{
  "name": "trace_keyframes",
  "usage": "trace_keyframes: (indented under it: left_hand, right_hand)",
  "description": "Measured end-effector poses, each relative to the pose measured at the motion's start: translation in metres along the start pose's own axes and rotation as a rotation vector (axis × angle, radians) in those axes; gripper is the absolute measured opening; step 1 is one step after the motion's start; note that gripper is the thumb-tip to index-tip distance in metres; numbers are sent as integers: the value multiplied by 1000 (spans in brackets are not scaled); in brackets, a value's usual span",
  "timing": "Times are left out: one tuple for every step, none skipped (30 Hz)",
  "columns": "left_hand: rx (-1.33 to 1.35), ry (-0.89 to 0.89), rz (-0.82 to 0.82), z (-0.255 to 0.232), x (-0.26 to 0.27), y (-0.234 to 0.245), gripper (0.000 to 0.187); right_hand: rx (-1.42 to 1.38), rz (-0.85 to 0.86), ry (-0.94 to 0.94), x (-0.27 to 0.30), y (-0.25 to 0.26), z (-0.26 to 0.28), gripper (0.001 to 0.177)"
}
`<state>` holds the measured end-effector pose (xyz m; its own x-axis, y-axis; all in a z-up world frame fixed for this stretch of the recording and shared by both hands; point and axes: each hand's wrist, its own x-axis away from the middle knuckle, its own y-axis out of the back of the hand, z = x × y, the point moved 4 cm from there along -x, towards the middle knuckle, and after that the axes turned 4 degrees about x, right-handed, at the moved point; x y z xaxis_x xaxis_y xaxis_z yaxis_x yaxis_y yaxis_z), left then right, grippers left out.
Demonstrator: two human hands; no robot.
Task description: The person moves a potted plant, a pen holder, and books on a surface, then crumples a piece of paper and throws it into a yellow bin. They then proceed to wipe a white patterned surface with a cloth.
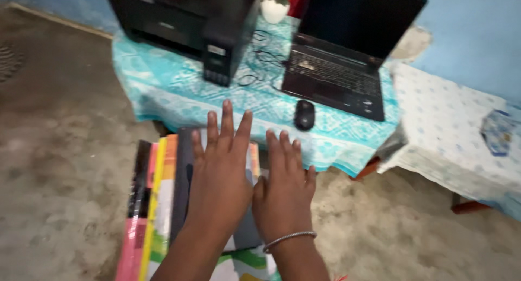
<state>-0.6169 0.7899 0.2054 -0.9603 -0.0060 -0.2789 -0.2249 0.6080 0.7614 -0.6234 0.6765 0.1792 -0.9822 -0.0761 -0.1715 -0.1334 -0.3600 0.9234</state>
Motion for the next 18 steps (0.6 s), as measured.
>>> trace_keyframes:
  left_hand:
    - [32, -38, -24, -16, -6, -4, 103]
    - [56, -65, -9, -32, -12, -13, 101]
    - [71, -88, 2, -48, -18, -21, 100]
    - [87, -111, 13, -64, -23, -33, 99]
    - [68, -126, 9, -82, -26, -44, 97]
    - [49, -141, 4, -100, -30, -59, 95]
    - [30, -158, -6, -116, -36, -73, 93]
    - [56, -161, -2, -130, -41, -86, 93]
    - [102, -160, 11, -149, -42, -104, 92]
    - [149, -158, 23, -169, -42, -123, 92]
    - [133, -153, 38, -190, -42, -143, 94]
    - [117, -148, 53, -212, -43, -163, 96]
    - [91, -149, 57, -230, -47, -178, 98]
    - [109, -125, 90, -246, -50, -191, 99]
    - [143, -113, 119, -265, -54, -208, 99]
    - [178, -103, 149, -283, -59, -224, 100]
    - [167, -119, 137, -301, -63, -238, 98]
    - [157, -136, 125, -318, -67, -251, 97]
  right_hand:
    - [-3, -16, -4, -5, 12, -12, 87]
    - [-6, -32, -7, -10, 23, -26, 88]
    - [-16, -47, -3, -15, 33, -39, 88]
    - [-24, -81, 25, -18, 45, -55, 85]
    - [-43, -110, 57, -22, 56, -72, 83]
    - [-60, -140, 87, -24, 67, -88, 80]
    - [-58, -113, 72, -27, 74, -106, 80]
    - [-56, -87, 57, -28, 81, -125, 80]
    - [-35, -52, 35, -27, 92, -150, 80]
    - [-33, -48, 24, -28, 103, -176, 81]
    - [-33, -35, 13, -28, 113, -201, 81]
    - [-32, -22, 2, -26, 123, -226, 81]
    - [-5, 3, -17, -27, 132, -247, 84]
    - [22, 28, -36, -27, 142, -269, 87]
    - [67, 39, -62, -30, 154, -293, 90]
    - [96, 8, -32, -35, 164, -314, 90]
    - [122, -14, -8, -37, 173, -333, 90]
    - [149, -36, 17, -39, 182, -352, 89]
